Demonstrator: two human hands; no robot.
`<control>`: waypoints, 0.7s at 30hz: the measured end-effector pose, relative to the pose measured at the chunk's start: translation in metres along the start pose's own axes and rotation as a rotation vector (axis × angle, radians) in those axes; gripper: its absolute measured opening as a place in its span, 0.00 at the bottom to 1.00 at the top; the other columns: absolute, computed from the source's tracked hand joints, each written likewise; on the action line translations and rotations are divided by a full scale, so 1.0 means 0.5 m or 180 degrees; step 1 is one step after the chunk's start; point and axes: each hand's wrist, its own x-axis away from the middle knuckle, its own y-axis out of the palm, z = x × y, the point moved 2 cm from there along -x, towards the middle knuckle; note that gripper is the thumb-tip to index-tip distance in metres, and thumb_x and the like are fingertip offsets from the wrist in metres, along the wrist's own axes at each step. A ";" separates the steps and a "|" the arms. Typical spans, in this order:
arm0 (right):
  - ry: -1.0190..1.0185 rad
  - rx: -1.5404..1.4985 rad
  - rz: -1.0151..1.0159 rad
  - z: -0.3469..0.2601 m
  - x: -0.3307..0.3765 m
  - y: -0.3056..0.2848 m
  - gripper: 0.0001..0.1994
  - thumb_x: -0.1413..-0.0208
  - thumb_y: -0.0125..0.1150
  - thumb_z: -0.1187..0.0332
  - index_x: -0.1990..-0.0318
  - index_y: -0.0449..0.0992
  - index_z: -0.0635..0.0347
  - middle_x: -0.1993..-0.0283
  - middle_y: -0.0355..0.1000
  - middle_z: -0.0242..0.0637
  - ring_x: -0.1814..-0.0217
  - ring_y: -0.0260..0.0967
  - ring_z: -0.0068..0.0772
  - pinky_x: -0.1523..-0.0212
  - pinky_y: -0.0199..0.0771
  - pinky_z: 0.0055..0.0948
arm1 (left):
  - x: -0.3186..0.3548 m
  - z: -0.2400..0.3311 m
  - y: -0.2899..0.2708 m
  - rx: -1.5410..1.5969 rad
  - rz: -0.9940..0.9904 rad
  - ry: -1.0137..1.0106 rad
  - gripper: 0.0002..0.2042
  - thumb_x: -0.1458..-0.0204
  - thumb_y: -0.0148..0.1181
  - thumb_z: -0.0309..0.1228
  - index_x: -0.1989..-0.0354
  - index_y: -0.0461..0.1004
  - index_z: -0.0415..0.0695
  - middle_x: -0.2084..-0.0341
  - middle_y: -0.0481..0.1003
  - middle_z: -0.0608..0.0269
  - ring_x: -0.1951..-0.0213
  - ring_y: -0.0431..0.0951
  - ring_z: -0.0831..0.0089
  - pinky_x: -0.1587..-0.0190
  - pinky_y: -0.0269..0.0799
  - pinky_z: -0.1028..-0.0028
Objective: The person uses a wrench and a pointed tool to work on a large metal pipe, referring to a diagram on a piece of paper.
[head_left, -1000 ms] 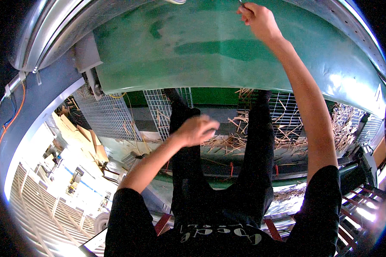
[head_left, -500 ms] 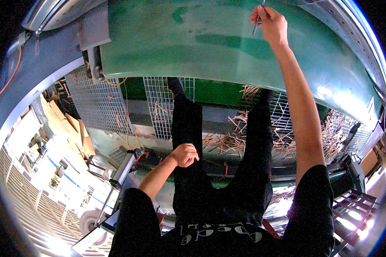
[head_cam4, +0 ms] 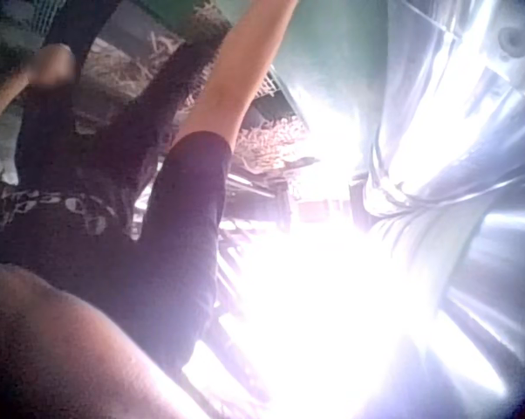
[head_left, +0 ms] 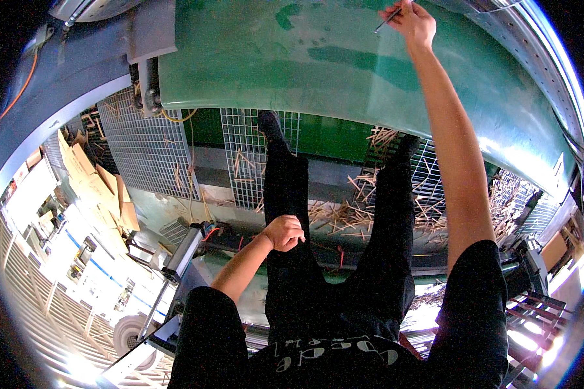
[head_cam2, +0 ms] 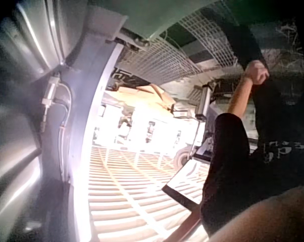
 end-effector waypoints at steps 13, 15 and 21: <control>-0.0054 -0.0660 0.0877 -0.011 0.039 0.081 0.17 0.31 0.58 0.63 0.68 0.75 0.70 0.76 0.72 0.38 0.79 0.69 0.31 0.72 0.79 0.34 | -0.015 -0.004 -0.004 0.0019 -0.0098 -0.0005 0.08 0.61 0.56 0.23 0.75 0.79 0.51 0.75 0.81 0.65 0.68 0.81 0.59 0.59 0.76 0.60; -0.0071 -0.0758 0.0863 -0.018 0.049 0.091 0.17 0.31 0.58 0.64 0.67 0.75 0.71 0.76 0.72 0.38 0.79 0.69 0.31 0.72 0.78 0.34 | -0.015 -0.007 -0.004 0.0056 -0.0104 0.0004 0.07 0.61 0.56 0.24 0.75 0.79 0.50 0.75 0.81 0.65 0.68 0.81 0.59 0.59 0.76 0.61; -0.0083 -0.0683 0.0843 -0.035 0.076 0.098 0.16 0.30 0.57 0.65 0.67 0.75 0.72 0.75 0.72 0.38 0.78 0.70 0.31 0.70 0.79 0.35 | -0.018 -0.005 -0.009 0.0078 -0.0145 -0.0058 0.07 0.61 0.56 0.23 0.75 0.79 0.49 0.75 0.81 0.65 0.68 0.81 0.60 0.60 0.76 0.61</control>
